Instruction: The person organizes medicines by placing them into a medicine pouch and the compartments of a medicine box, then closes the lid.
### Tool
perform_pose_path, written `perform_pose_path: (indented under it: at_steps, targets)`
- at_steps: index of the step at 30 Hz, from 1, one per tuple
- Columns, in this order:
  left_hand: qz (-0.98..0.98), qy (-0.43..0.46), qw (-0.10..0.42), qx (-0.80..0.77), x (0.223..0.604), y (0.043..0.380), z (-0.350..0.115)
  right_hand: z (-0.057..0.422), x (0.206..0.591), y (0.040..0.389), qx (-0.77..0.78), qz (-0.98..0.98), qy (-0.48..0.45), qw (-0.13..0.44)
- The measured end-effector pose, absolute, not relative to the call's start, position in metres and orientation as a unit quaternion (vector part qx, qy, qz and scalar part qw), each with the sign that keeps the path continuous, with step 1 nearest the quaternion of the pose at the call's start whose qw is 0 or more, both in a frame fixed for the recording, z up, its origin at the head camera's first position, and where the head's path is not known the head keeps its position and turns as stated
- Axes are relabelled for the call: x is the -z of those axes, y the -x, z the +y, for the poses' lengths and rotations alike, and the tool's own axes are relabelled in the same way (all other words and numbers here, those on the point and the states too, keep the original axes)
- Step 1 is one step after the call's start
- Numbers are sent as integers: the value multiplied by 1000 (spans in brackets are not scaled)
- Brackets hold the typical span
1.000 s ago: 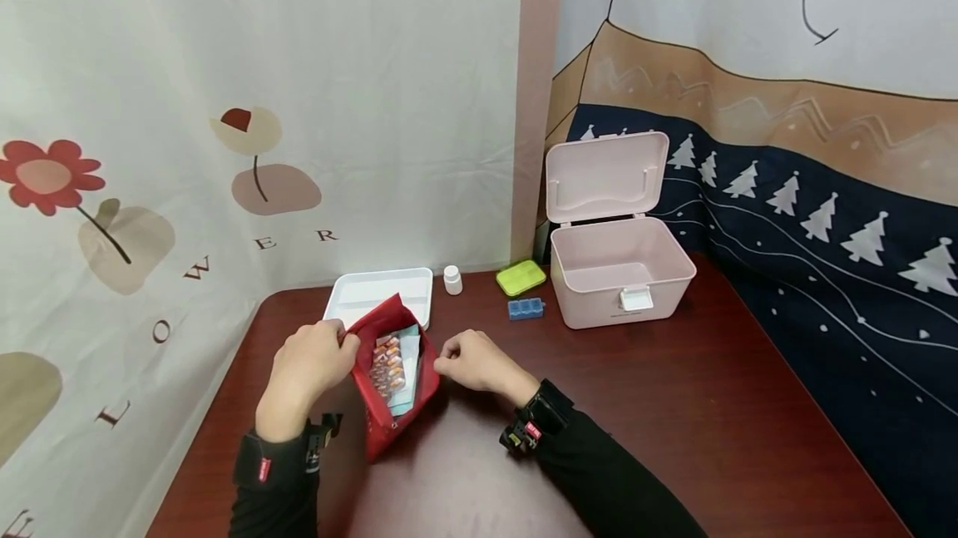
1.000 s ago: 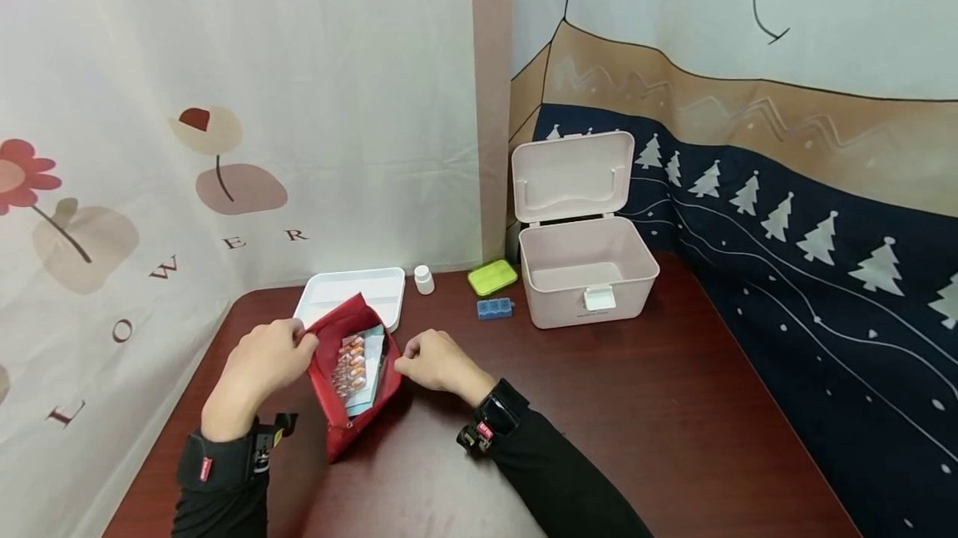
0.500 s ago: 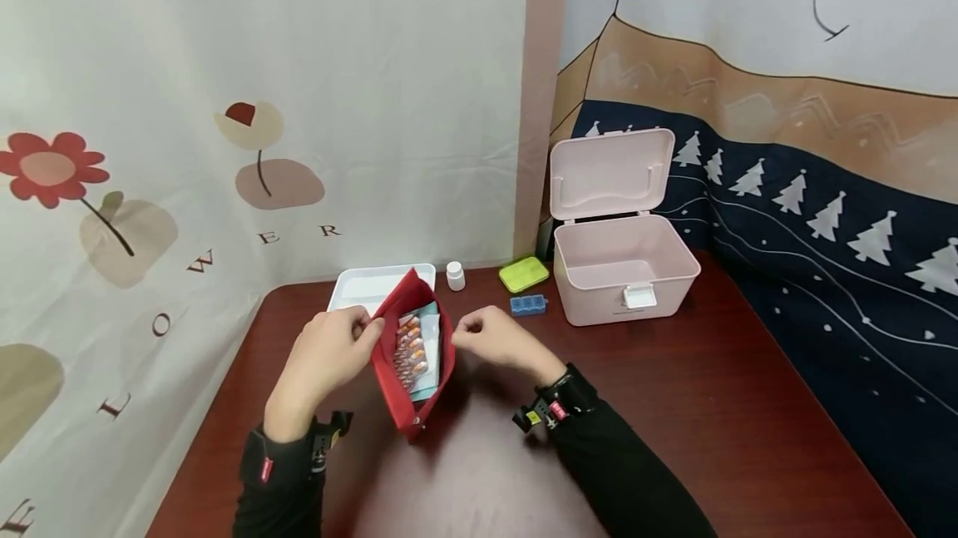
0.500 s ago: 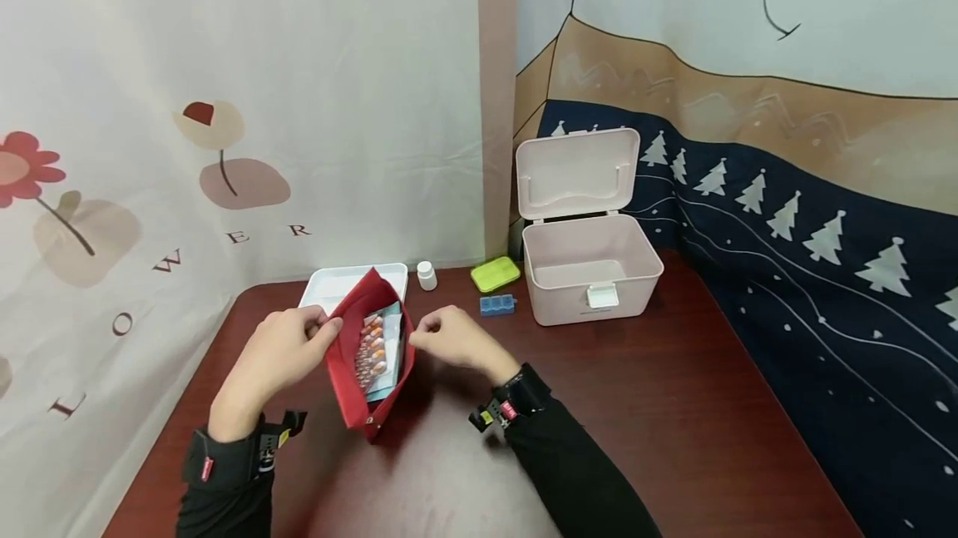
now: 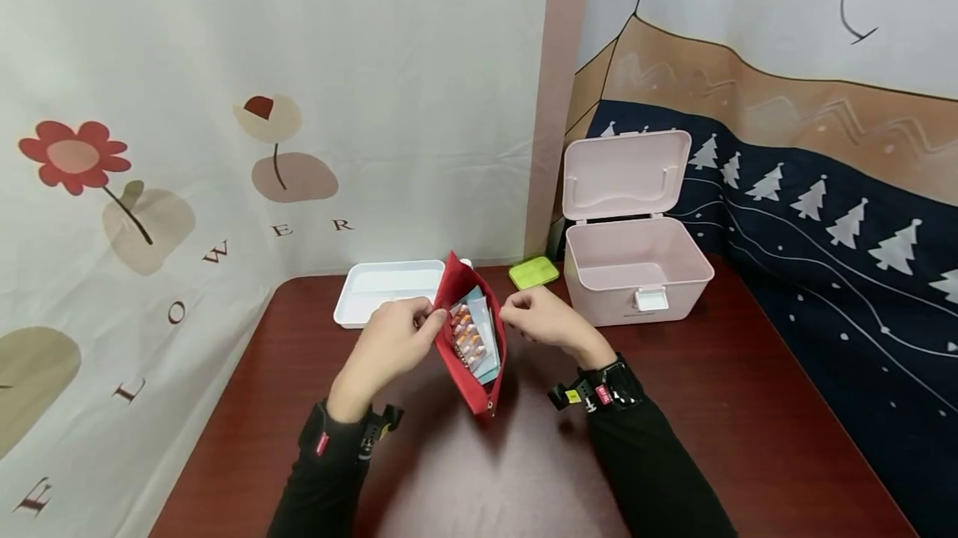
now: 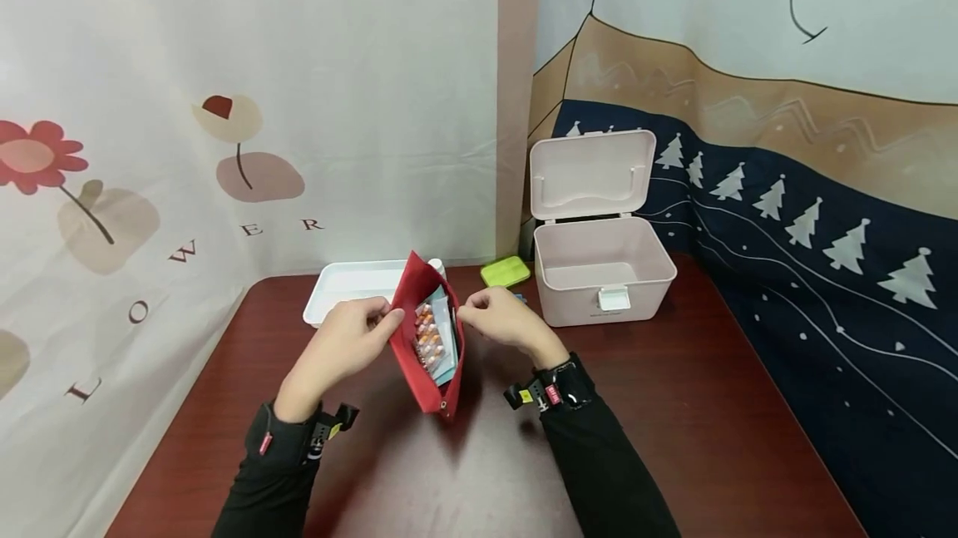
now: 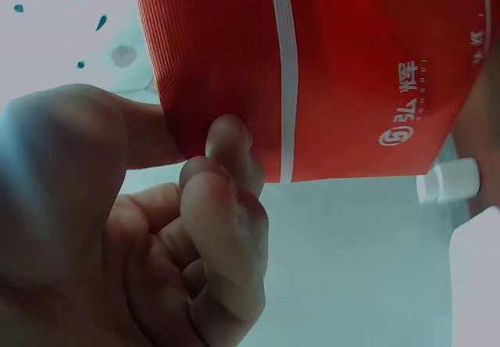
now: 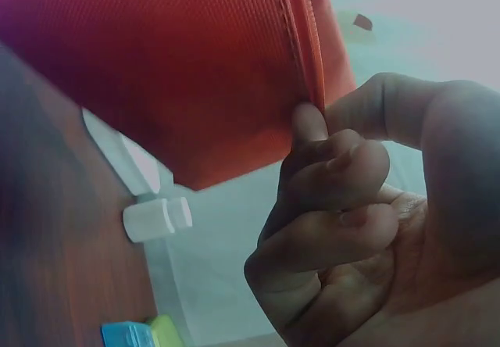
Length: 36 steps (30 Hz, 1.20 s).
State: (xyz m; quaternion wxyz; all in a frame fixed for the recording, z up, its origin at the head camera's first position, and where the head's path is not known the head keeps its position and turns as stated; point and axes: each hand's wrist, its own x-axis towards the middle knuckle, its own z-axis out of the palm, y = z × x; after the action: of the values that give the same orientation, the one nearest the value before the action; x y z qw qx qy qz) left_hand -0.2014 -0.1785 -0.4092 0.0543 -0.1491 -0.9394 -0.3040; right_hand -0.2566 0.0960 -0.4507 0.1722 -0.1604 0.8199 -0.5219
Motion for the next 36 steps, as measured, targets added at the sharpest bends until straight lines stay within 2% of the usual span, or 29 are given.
perform_pose_path:
  at_steps: [6, 13, 21, 28, 36]
  targets:
    - [-940, 152, 66, 297, 415, 210, -154, 109, 453, 260, 517, 825, 149, 173]
    - [-930, 154, 48, 331, 419, 224, -126, 122, 459, 265, 523, 825, 143, 161]
    - [-939, 147, 15, 312, 437, 230, -114, 125, 478, 273, 521, 823, 145, 173]
    - [-928, 150, 32, 339, 438, 232, -111, 130, 478, 273, 542, 817, 135, 145]
    - [-924, 149, -35, 351, 434, 223, -121, 138, 478, 277, 530, 820, 142, 162]
